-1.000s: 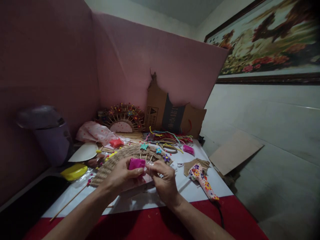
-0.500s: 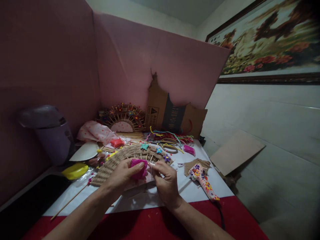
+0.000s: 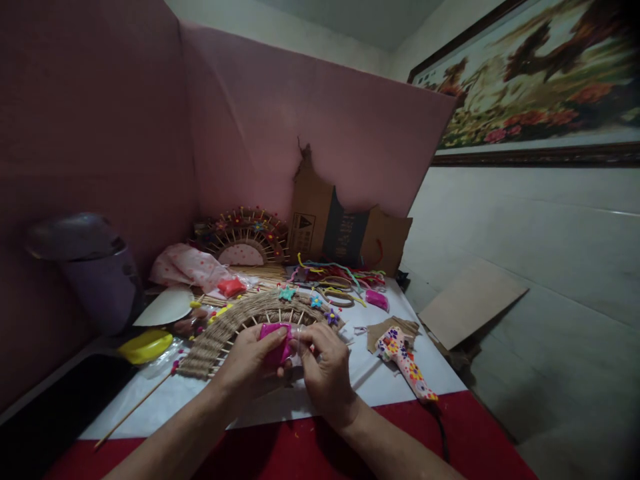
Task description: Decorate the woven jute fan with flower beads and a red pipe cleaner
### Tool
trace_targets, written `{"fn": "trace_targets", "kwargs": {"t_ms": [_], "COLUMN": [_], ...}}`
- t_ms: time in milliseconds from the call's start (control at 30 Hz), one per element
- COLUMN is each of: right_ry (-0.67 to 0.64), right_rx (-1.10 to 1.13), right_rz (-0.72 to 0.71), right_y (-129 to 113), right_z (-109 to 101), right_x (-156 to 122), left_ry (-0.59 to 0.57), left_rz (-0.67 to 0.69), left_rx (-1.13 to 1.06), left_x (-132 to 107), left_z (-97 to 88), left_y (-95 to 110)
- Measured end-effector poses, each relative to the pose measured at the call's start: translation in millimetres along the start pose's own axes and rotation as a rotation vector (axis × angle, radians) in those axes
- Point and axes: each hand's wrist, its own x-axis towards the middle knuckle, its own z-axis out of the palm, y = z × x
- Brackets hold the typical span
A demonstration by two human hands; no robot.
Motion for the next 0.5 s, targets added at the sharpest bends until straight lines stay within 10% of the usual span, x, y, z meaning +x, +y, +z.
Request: {"fn": "trace_targets", "kwargs": {"t_ms": [500], "right_ry": [0.097], "right_rx": [0.173], "right_rz": [0.216], "right_y": [2.1], "right_z": [-0.2], "right_x": [3.1], "left_ry": [0.084], "left_rz": [0.009], "left_rx": [-0.071], "left_x": [-1.2], "left_z": [-1.6], "left_y": [4.9]}}
